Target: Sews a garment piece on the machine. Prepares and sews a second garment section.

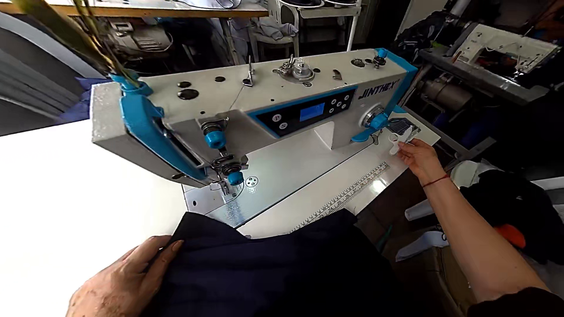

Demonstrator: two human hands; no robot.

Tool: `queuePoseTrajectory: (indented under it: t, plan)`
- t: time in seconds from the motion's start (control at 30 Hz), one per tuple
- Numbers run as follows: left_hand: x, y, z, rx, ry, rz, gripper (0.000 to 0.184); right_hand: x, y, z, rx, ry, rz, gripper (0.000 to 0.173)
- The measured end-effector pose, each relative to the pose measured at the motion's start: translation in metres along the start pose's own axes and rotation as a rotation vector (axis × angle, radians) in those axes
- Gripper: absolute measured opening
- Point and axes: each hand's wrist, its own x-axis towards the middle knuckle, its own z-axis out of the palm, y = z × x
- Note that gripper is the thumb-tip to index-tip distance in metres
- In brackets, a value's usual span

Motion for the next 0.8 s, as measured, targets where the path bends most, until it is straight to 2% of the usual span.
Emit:
queuePoseTrajectory:
  t: [0.2,0.3,0.37,0.43,0.47,0.5,0.53,0.6,0.63,0.7,0.8]
  plan:
    - [-0.003,0.005,-0.001,0.076,0.062,0.046,0.033,0.035,0.005,0.033,-0.044,0.0,0.084,0.025]
    - [-0.003,0.003,0.0,0.1,0.093,0.057,0.036,0.042,0.004,0.037,-0.242,-0.045,0.06,0.029]
    - [-0.003,-0.002,0.007,0.131,0.179,0.083,0.04,0.038,-0.002,0.035,-0.552,-0.049,-0.068,0.049]
    - [0.002,-0.007,0.013,0.135,0.271,0.117,0.043,0.021,-0.013,0.027,-0.755,-0.049,-0.325,0.068]
    - [0.004,-0.007,0.013,0.114,0.286,0.119,0.041,0.001,-0.02,0.028,-0.772,-0.077,-0.467,0.065]
    - [0.004,-0.005,0.009,0.079,0.28,0.11,0.037,-0.027,-0.022,0.035,-0.748,-0.116,-0.597,0.055]
    - [0.002,-0.002,0.004,0.037,0.265,0.093,0.032,-0.06,-0.016,0.045,-0.681,-0.185,-0.705,0.043]
    - [-0.001,0.008,-0.004,-0.061,0.229,0.068,0.022,-0.127,0.007,0.068,-0.515,-0.498,-0.81,0.025]
    - [0.001,0.012,-0.007,-0.087,0.221,0.073,0.02,-0.156,0.019,0.082,-0.481,-0.677,-0.824,0.024]
    - [0.005,0.02,-0.011,-0.133,0.223,0.106,0.02,-0.202,0.043,0.111,-0.476,-0.945,-0.786,0.033]
    - [0.0,0.035,-0.02,-0.238,0.277,0.171,0.021,-0.241,0.066,0.148,-0.441,-1.169,-0.611,0.045]
